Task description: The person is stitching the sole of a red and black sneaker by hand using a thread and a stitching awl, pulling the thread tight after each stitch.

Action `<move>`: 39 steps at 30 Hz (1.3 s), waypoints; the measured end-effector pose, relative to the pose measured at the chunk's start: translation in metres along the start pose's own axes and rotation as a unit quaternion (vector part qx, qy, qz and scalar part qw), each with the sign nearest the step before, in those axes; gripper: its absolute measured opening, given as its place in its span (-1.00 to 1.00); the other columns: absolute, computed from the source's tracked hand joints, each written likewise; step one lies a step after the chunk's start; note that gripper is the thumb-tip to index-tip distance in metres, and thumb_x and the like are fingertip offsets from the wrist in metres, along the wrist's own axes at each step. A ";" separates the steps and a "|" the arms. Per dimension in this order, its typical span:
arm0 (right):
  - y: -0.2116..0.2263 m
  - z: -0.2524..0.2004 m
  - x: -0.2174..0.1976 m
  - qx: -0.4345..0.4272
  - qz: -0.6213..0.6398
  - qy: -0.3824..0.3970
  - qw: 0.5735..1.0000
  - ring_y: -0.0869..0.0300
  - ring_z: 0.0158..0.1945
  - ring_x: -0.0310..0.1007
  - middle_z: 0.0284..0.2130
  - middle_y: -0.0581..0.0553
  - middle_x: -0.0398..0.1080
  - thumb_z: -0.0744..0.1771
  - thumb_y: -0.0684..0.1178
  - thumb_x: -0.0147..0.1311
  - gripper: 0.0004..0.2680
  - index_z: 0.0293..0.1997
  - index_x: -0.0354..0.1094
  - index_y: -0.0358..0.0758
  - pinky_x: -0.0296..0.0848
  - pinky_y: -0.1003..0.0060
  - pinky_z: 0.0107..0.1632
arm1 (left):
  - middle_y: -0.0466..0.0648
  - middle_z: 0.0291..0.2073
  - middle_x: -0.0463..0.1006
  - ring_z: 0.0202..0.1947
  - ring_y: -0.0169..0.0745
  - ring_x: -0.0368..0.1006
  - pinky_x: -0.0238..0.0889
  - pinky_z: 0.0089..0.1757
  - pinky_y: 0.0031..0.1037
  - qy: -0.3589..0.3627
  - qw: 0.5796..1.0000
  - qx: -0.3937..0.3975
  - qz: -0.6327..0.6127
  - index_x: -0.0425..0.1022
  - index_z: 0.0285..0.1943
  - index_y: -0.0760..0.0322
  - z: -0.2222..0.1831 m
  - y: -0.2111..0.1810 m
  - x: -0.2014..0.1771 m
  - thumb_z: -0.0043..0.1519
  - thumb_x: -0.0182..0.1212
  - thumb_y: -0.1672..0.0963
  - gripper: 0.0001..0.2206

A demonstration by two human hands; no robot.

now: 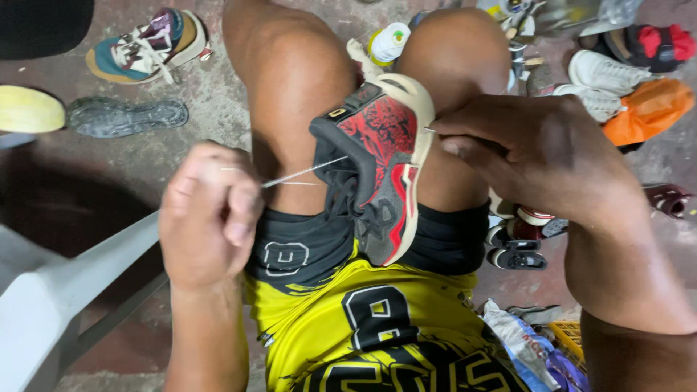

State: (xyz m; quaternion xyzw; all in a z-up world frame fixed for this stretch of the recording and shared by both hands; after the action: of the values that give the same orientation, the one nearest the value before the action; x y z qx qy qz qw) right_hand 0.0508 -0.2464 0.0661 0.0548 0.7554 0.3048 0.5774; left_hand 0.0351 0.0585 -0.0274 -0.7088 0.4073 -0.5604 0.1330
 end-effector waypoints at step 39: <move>-0.032 0.013 0.001 -0.178 -0.024 0.006 0.984 0.03 -0.23 0.52 -0.27 -0.03 0.45 0.39 -0.05 0.19 -0.90 -0.18 0.38 -0.21 0.44 0.14 -0.23 | -0.02 -0.36 0.63 -0.45 -0.28 0.46 0.33 -0.38 -0.38 0.107 0.832 -0.154 0.523 0.57 0.03 0.28 0.054 0.033 0.073 0.22 0.01 0.25 -0.73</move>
State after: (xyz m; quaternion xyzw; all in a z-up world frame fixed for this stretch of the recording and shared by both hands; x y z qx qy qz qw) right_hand 0.0707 -0.2665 0.0472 -0.0692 0.6939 0.4205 0.5804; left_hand 0.0725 -0.0297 -0.0173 -0.3370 0.8097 -0.4098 0.2508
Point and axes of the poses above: each hand's wrist, its own z-axis towards the middle knuckle, its own x-axis out of the palm, y = z × x, the point moved 3 cm from there along z, towards the middle knuckle
